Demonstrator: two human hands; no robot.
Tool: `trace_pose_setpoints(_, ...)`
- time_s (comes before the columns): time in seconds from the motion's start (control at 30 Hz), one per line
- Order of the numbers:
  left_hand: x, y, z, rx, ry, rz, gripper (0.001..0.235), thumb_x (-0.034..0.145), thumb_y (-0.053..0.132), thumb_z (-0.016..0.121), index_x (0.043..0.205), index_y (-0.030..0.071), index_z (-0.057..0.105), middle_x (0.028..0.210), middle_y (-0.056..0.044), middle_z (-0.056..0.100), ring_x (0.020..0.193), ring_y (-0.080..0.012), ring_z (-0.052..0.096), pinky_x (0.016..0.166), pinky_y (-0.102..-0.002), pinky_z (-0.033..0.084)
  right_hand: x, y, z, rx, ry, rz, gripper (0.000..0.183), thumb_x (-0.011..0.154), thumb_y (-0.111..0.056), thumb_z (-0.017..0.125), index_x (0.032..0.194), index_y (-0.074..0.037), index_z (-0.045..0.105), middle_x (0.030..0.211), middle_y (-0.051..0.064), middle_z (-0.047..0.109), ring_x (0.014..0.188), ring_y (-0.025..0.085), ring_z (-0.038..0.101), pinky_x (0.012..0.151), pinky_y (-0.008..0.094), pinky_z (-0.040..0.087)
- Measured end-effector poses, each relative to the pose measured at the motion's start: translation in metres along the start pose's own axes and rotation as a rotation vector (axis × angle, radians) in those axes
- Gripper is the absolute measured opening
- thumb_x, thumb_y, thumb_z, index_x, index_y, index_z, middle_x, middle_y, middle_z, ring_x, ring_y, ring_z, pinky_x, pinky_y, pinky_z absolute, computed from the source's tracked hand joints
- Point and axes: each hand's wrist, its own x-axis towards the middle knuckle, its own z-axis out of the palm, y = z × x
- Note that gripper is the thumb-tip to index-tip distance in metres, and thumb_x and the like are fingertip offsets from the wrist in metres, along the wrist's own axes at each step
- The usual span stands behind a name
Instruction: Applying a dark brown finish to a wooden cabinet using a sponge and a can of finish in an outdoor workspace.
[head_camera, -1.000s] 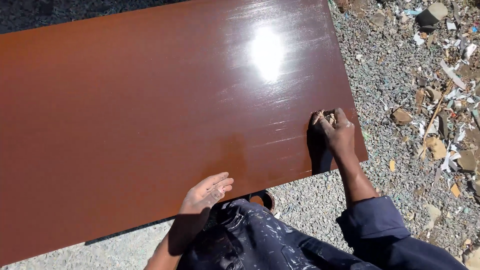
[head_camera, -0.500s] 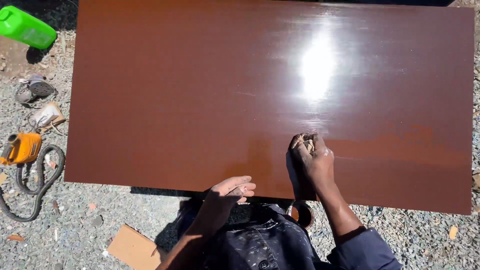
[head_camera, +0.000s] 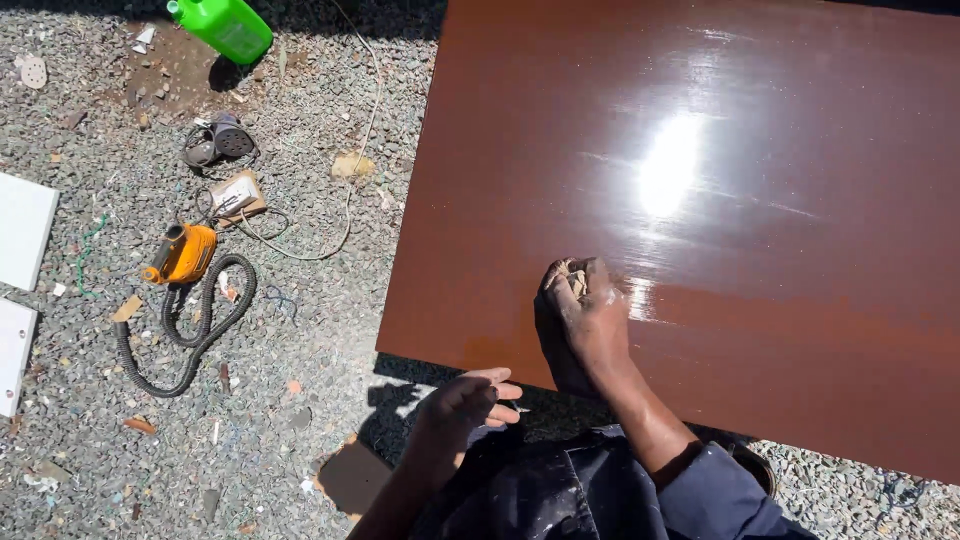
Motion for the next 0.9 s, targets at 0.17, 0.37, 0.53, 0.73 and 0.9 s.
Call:
trace_pose_setpoints(0.17,-0.022,0.020,-0.051,-0.145,0.218,-0.103,0.046,0.089,0.026,0.063,0.124,-0.002,0.074,0.111,-0.022,0.085,0.085,-0.0280,0.084,0.088,-0.037,0.062,0.011,-0.076,0.103,-0.005,-0.075,0.084,0.033,0.098,-0.038,0.058,0.099,-0.008,0.046,0.082,0.020,0.066,0.076,0.044,0.062,0.067,0.052,0.045)
trace_pose_setpoints(0.37,-0.039,0.033,-0.070,-0.283,0.404,-0.113,0.034,0.088,0.008,0.064,0.115,-0.008,0.077,0.097,-0.026,0.084,0.075,-0.0359,0.080,0.079,-0.040,0.062,0.018,-0.126,0.190,-0.049,-0.055,-0.203,0.043,0.102,-0.031,0.056,0.126,0.005,0.051,0.092,0.029,0.067,0.079,0.052,0.064,0.063,0.058,0.049)
trace_pose_setpoints(0.53,-0.029,0.011,-0.063,-0.207,0.319,-0.055,0.036,0.087,0.015,0.062,0.109,-0.008,0.078,0.109,-0.024,0.085,0.072,-0.0317,0.081,0.082,-0.034,0.060,0.008,-0.158,0.122,0.506,-0.395,0.093,0.042,0.093,-0.049,0.059,0.111,-0.011,0.059,0.097,0.005,0.069,0.080,0.017,0.060,0.079,0.033,0.047)
trace_pose_setpoints(0.73,-0.020,0.066,0.015,0.128,0.020,-0.180,0.063,0.088,0.048,0.050,0.131,0.008,0.071,0.117,-0.013,0.085,0.085,-0.0214,0.082,0.087,-0.033,0.060,-0.024,-0.055,-0.008,0.714,-0.127,0.395,0.028,0.089,-0.031,0.070,0.108,-0.012,0.064,0.077,0.003,0.060,0.056,0.013,0.051,0.050,0.028,0.042)
trace_pose_setpoints(0.9,0.026,0.044,0.111,0.218,-0.289,-0.163,0.066,0.081,0.052,0.056,0.127,0.007,0.074,0.117,-0.013,0.083,0.093,-0.0241,0.082,0.083,-0.034,0.065,-0.064,0.061,-0.147,0.588,0.234,0.518,0.036,0.084,-0.038,0.071,0.106,-0.010,0.066,0.094,0.003,0.063,0.081,0.015,0.057,0.071,0.029,0.045)
